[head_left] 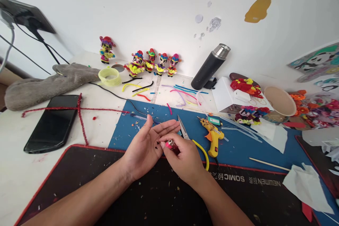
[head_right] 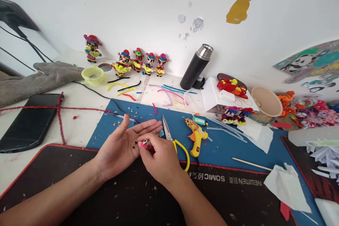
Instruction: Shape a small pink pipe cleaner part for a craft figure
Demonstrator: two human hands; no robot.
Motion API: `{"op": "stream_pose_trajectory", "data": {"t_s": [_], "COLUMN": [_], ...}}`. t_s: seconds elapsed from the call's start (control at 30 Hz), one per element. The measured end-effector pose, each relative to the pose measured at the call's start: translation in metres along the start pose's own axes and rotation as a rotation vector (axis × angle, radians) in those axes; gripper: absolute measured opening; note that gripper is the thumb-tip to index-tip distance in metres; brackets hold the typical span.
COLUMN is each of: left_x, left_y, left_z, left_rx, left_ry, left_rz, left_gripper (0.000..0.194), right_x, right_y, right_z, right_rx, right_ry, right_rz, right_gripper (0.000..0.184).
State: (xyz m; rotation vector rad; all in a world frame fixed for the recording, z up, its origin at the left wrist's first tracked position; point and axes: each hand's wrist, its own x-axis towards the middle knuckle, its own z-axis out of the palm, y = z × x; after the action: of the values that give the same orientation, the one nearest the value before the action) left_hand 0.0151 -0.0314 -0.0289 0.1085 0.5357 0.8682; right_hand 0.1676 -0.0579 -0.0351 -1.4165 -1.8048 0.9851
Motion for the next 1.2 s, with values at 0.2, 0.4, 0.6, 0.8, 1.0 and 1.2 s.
{"op": "stream_pose_trajectory", "data": {"t_s": [0.2,0.4,0.6,0.8,1.0,1.2], "left_x": [-0.0001,0.0011,0.0016,0.0015,0.0011,0.0024], "left_y": [0.0020,0.0025,0.0022,0.0020,0.0029,0.0015], "left_z": [0.0005,-0.0001,-0.0009,0.0001,0.0016,-0.0015], "left_rx": [-0.034,-0.044,-0.049,-0.038,-0.037,-0.051], "left_ry": [0.004,0.037,0.032,0.033,0.058,0.051], "left_rz": [0.047,0.047,0.041,0.044,0.043,0.048], "left_gripper": [0.074,0.073,0.070,0.071,0.072,0.070], "right_x": [0.0011,-0.0011,-0.0014,-0.0011,-0.0019,-0.0015], "right_y": [0.0009,0.0036,0.0041,0.0050,0.0036,0.0041], "right_z": [0.0002,0.0019,0.0026,0.0029,0.0023,0.0019], "right_rx": [-0.015,-0.026,-0.043,-0.070,-0.045,-0.069], "right_ry": [0.025,0.000,-0.014,-0.022,0.004,-0.019], "right_rz": [-0.018,-0.049,-0.057,-0.058,-0.057,-0.092], "right_gripper": [0.015,0.018,0.019,0.019,0.017,0.021]}}
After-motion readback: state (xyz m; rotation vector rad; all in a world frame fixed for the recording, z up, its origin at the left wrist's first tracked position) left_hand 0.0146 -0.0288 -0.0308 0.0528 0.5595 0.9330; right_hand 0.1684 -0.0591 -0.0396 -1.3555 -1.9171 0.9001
